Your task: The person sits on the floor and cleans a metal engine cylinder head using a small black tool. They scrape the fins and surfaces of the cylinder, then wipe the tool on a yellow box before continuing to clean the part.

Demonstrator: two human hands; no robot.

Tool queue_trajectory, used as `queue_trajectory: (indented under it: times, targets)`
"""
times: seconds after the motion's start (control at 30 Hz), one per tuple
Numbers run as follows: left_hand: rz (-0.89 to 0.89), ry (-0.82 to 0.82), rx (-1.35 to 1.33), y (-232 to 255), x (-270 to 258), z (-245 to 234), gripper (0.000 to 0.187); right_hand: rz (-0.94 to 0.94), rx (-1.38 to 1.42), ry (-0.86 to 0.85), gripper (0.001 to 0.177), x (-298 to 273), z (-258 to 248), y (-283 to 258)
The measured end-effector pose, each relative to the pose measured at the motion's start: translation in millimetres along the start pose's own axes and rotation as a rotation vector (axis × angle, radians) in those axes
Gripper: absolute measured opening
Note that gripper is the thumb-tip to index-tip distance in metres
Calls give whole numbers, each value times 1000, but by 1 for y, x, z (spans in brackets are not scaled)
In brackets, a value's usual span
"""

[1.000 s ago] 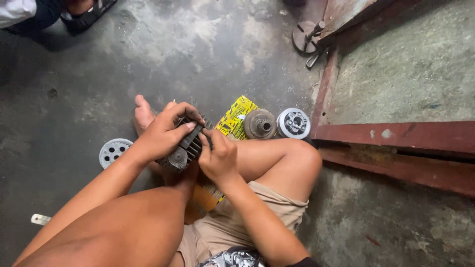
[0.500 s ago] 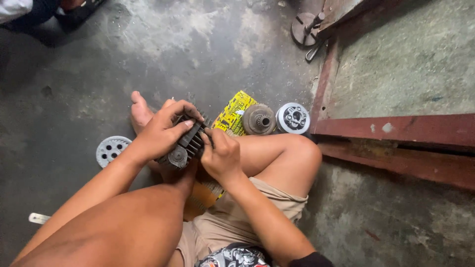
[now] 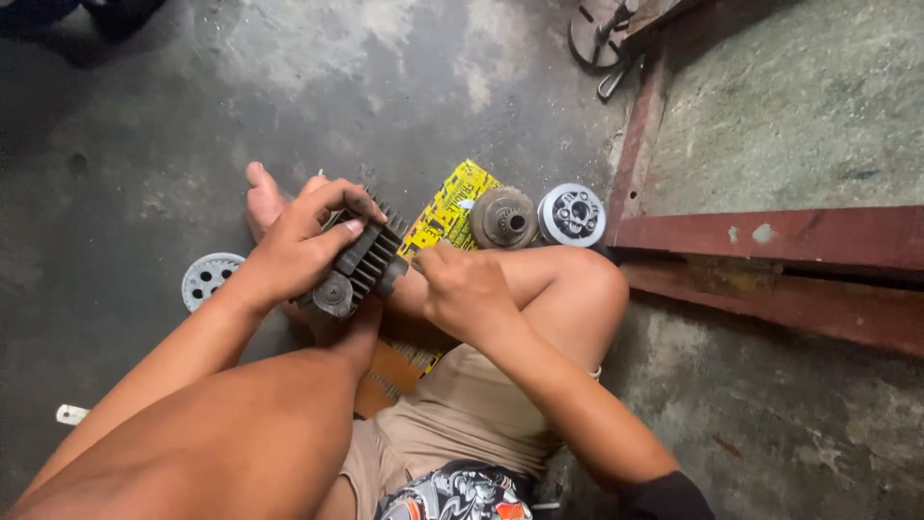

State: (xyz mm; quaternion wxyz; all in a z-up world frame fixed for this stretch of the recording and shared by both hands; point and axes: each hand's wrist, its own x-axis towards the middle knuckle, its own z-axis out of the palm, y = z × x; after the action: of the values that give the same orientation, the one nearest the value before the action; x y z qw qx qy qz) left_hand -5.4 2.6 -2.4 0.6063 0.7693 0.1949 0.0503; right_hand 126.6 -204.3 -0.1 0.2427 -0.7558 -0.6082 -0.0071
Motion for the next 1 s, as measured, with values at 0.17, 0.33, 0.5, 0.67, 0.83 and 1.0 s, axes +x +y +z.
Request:
queue_trajectory:
  times: [0.17,0.33,0.5,0.67,0.83,1.0]
  targets:
    - [63,-7,-34,19,-2,0,18,183,121,40,10,-7,-9,8]
    - [73,-47,-65,14,-1,-4,17,320,407,99,6,-10,-8,1]
    - [105,-85,-97,10,1,-7,16,375,612,173,11,-16,5,-1]
    - [33,-93,-188,4,2,-8,26,434,702,197,11,-19,7,-3]
    - [-21,-101,-202,7,3,-12,36,466,777,194,11,-19,10,-10]
    - [-185,-103,6,21,3,-21,39,542,829,186,11,-21,10,-13]
